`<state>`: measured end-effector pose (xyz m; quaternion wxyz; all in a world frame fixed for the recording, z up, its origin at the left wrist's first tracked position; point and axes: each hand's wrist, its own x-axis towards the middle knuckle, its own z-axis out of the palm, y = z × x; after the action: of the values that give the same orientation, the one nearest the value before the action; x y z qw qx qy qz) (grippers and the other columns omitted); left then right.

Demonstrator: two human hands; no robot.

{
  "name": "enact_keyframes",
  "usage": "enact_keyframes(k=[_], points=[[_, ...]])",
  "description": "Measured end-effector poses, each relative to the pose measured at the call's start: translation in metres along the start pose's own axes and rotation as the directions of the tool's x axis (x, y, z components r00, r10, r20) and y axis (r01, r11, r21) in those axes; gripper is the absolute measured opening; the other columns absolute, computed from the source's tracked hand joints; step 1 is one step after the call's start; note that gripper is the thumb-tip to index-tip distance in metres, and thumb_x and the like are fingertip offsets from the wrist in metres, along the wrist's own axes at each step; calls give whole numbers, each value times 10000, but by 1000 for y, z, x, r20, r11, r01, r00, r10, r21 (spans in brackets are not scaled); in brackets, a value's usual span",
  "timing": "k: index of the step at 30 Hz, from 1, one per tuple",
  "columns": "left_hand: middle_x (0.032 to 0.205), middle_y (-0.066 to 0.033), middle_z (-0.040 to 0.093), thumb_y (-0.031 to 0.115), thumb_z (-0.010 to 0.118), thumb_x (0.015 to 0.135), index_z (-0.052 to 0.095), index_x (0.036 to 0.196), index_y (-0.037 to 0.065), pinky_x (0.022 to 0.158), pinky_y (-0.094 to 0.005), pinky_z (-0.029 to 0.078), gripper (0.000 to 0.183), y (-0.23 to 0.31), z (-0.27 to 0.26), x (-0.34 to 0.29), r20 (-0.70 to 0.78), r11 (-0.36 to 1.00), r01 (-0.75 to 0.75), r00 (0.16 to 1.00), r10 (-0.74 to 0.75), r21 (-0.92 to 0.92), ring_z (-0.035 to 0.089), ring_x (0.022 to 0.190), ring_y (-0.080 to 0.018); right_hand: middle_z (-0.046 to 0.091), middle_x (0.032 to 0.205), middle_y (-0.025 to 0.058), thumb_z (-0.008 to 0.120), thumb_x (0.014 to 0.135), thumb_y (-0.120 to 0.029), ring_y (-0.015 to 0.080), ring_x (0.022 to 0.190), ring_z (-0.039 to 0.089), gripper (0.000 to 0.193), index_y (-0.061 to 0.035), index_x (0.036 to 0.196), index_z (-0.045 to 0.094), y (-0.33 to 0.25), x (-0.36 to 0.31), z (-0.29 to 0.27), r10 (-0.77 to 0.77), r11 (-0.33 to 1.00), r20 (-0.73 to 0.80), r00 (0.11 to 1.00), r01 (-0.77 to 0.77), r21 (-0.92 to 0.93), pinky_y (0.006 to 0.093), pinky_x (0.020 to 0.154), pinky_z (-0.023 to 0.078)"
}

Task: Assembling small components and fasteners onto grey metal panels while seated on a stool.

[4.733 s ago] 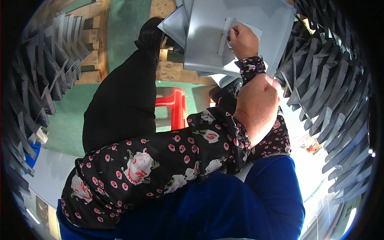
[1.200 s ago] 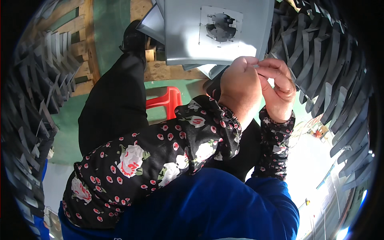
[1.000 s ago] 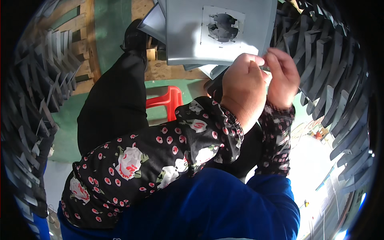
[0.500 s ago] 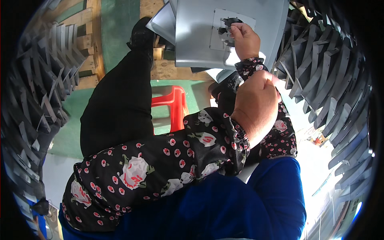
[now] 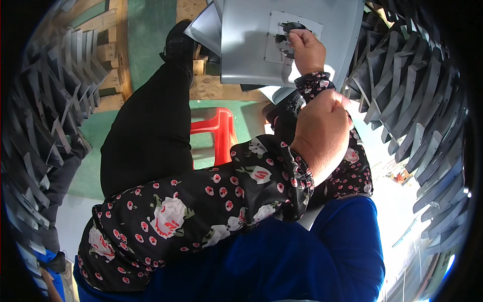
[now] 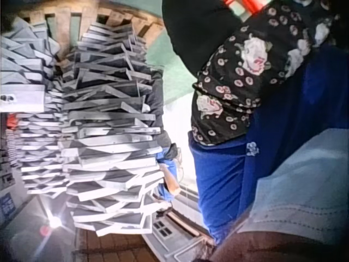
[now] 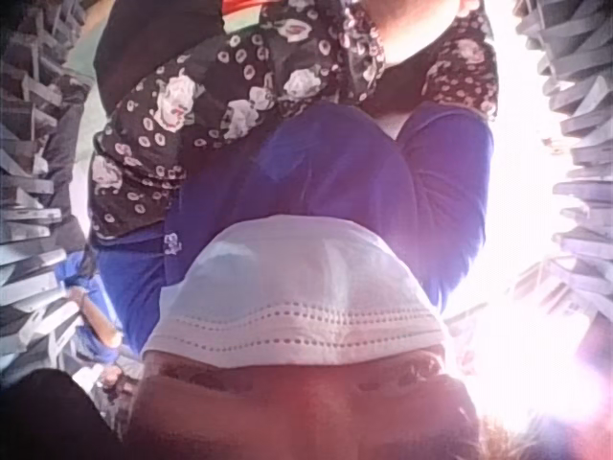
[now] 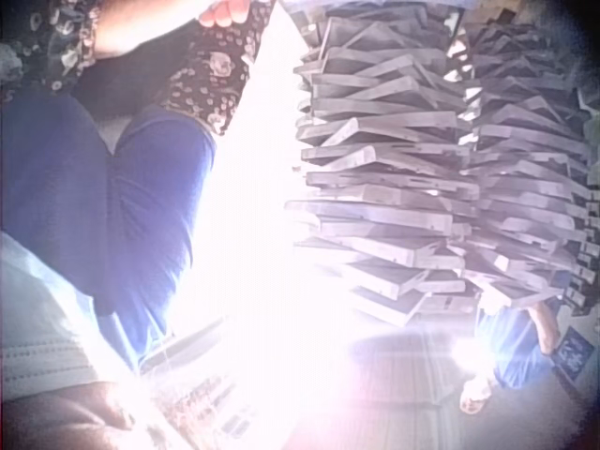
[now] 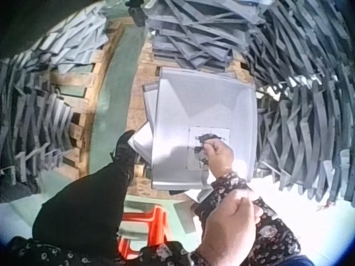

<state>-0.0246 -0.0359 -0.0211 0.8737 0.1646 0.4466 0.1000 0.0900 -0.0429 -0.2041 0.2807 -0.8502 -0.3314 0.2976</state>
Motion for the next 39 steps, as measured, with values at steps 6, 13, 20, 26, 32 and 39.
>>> enact_keyframes(k=[6, 13, 20, 26, 32, 39], points=[[725, -61, 549, 120, 395, 840, 531, 909, -1, 611, -223, 438, 195, 1, 4, 0, 8, 999, 17, 1000, -16, -36, 519, 654, -96, 603, 674, 75, 559, 766, -231, 217, 616, 576, 164, -86, 825, 607, 10, 4, -1, -44, 999, -46, 998, 42, -33, 293, 578, 445], [719, -55, 544, 121, 395, 845, 532, 909, 3, 610, -226, 440, 193, 6, 0, -3, -14, 994, 75, 997, -76, -81, 517, 648, -95, 592, 734, 99, 524, 789, -239, 299, 671, 559, 165, -80, 804, 568, -10, 0, 5, -292, 909, -24, 956, 269, -319, 375, 584, 442], [722, -54, 543, 133, 394, 850, 531, 909, 2, 614, -226, 442, 198, 4, -2, -3, -4, 997, 61, 998, -61, -50, 519, 654, -94, 590, 718, 91, 537, 795, -234, 269, 661, 567, 159, -87, 852, 557, -5, -1, 16, -395, 835, 16, 918, 367, -410, 335, 580, 442], [728, -54, 544, 120, 387, 842, 530, 910, 2, 618, -226, 442, 197, 2, 0, -2, 20, 991, 83, 996, -82, -101, 519, 660, -93, 597, 740, 96, 530, 798, -212, 265, 685, 579, 144, -90, 868, 562, -1, -3, 6, -301, 901, -2, 954, 284, -327, 329, 593, 449], [733, -54, 543, 126, 397, 840, 532, 909, 8, 620, -223, 439, 192, 1, -1, -1, 20, 1000, 3, 1000, -3, -3, 518, 663, -92, 600, 736, 96, 536, 789, -209, 261, 688, 581, 144, -93, 869, 564, -1, -2, 4, -315, 886, 9, 949, 298, -354, 328, 601, 451], [740, -55, 546, 133, 412, 840, 520, 912, 8, 617, -221, 436, 180, 2, -3, -3, 2, 987, 100, 995, -101, -126, 518, 660, -96, 598, 715, 97, 541, 781, -218, 282, 671, 573, 128, -96, 817, 559, -4, 0, 12, -322, 871, -6, 947, 294, -394, 352, 587, 449]])
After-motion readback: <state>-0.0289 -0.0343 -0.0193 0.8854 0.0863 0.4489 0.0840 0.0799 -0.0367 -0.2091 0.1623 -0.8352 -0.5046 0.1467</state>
